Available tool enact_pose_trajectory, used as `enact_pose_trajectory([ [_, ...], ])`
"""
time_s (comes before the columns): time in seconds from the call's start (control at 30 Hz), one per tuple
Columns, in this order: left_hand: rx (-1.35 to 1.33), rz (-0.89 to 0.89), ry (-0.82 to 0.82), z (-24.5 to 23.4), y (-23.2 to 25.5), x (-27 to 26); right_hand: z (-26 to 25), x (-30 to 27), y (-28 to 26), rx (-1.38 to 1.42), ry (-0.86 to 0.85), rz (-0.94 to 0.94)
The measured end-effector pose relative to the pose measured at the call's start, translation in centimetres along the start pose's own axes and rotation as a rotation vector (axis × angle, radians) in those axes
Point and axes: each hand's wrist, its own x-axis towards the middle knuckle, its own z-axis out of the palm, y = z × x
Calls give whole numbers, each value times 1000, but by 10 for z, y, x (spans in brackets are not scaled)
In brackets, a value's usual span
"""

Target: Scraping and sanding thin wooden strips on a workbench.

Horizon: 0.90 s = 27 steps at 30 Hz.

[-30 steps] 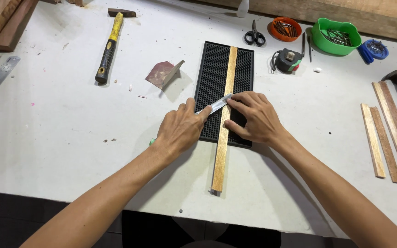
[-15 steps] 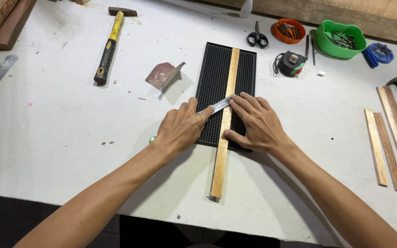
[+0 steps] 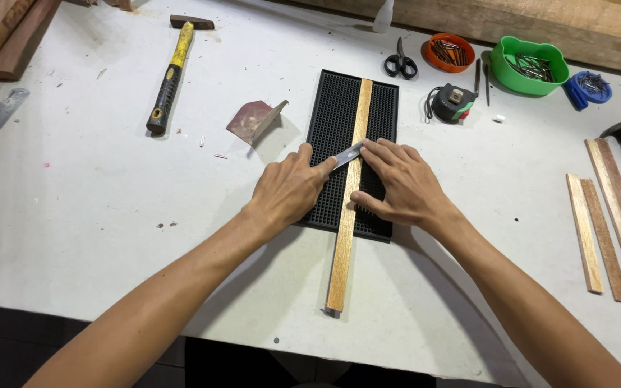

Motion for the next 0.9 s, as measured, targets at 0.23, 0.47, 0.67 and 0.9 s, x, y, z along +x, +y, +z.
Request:
enact_pose_trajectory([
  [0.23, 85, 25, 57, 4, 0, -6, 4, -5, -6, -86, 31, -39],
  [0.47, 39, 8, 35, 6, -10, 36, 6, 25, 21, -99, -17, 34],
  [0.67, 18, 11, 28, 13, -25, 81, 7, 56, 52, -76, -22, 51],
  [0.9, 3, -9, 20, 20, -39, 135, 6, 94, 88, -63, -45, 74],
])
